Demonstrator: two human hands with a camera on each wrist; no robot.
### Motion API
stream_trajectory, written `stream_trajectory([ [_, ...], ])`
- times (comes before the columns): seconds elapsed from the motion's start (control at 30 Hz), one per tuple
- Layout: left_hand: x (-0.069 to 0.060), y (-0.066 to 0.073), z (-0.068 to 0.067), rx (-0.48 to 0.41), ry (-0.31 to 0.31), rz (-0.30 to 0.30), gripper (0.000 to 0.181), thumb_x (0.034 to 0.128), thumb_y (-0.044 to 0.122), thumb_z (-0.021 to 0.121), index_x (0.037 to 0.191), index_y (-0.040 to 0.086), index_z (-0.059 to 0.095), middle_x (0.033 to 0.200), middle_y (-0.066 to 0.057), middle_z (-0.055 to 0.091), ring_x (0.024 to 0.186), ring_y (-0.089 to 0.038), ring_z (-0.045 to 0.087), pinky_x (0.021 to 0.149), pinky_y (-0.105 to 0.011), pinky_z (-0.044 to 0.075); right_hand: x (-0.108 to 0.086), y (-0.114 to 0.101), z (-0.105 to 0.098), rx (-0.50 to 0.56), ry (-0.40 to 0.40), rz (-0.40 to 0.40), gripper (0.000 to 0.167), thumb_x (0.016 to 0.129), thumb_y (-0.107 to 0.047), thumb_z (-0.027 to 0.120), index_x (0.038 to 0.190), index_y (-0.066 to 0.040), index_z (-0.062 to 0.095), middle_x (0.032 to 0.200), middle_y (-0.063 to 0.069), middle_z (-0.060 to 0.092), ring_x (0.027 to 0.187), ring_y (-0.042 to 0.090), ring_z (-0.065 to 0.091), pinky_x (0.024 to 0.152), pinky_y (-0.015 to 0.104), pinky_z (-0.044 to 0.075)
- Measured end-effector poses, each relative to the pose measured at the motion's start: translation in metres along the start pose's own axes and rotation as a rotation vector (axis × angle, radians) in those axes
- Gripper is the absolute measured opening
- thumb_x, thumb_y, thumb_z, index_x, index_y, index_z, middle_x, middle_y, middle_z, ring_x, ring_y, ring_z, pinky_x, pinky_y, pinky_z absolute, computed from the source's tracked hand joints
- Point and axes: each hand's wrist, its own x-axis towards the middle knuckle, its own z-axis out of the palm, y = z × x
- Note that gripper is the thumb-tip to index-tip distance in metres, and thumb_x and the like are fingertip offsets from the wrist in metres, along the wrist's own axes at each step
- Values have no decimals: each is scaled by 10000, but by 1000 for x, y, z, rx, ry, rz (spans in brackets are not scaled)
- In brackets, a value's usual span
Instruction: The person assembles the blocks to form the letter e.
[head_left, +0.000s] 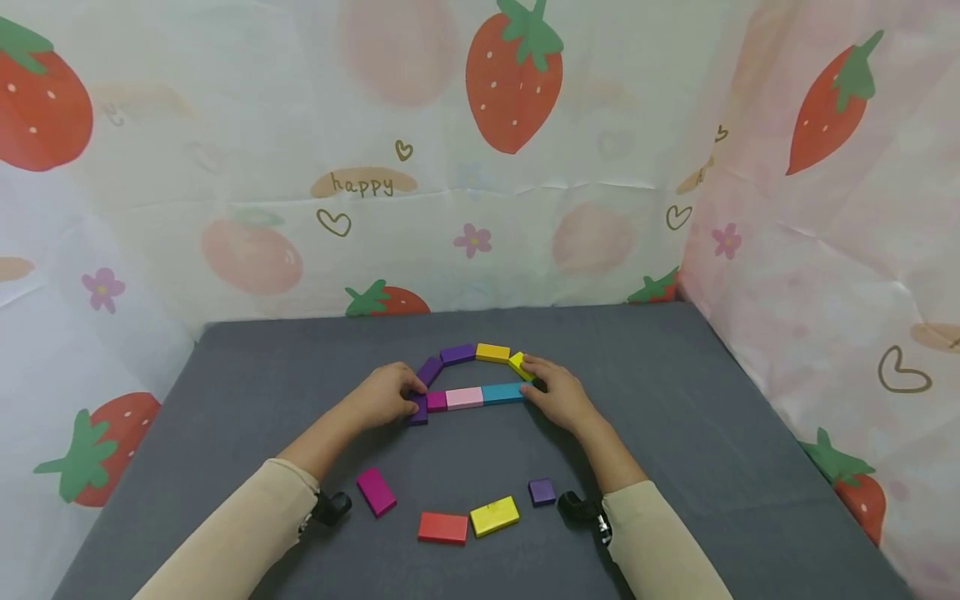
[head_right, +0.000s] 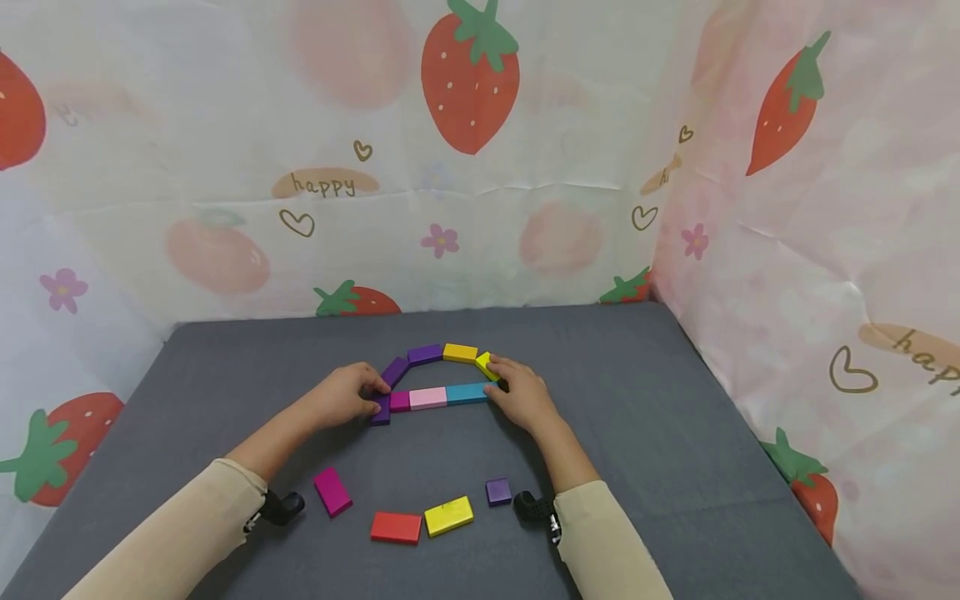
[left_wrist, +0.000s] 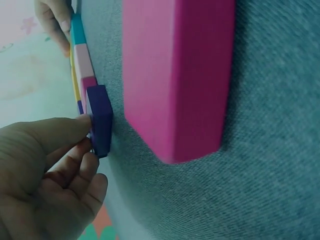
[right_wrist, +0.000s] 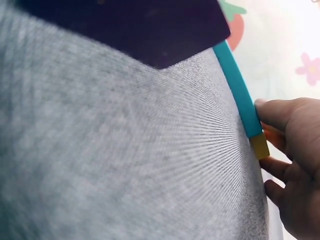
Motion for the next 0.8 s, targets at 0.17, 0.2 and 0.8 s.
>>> stream_trajectory([
  [0.17,-3,1,0,-23,10,-30,227,863,46,783,1090,43,789,1146,-112,683,1179,-341,620,1051,-520,465,1,-2,-1,-19,-16,13,518,1028,-279,639,1499,-95,525,1616,27,421,1495,338,363,1200,560,307],
  [0.2,-4,1,0,-28,9,-37,227,865,45,782,1092,44,789,1149,-113,680,1183,-344,616,1052,-523,463,1,-2,-1,-26,-19,12,517,1028,-278,639,1497,-93,527,1614,32,424,1492,342,367,1196,562,312],
  [0.8,-5,-5,5,-85,37,-72,232,879,67,789,1109,92,790,1195,-93,674,1217,-328,603,1055,-518,463,5,-2,-9,31,-34,33,525,1020,-303,653,1497,-122,533,1614,26,424,1497,323,366,1181,551,346],
])
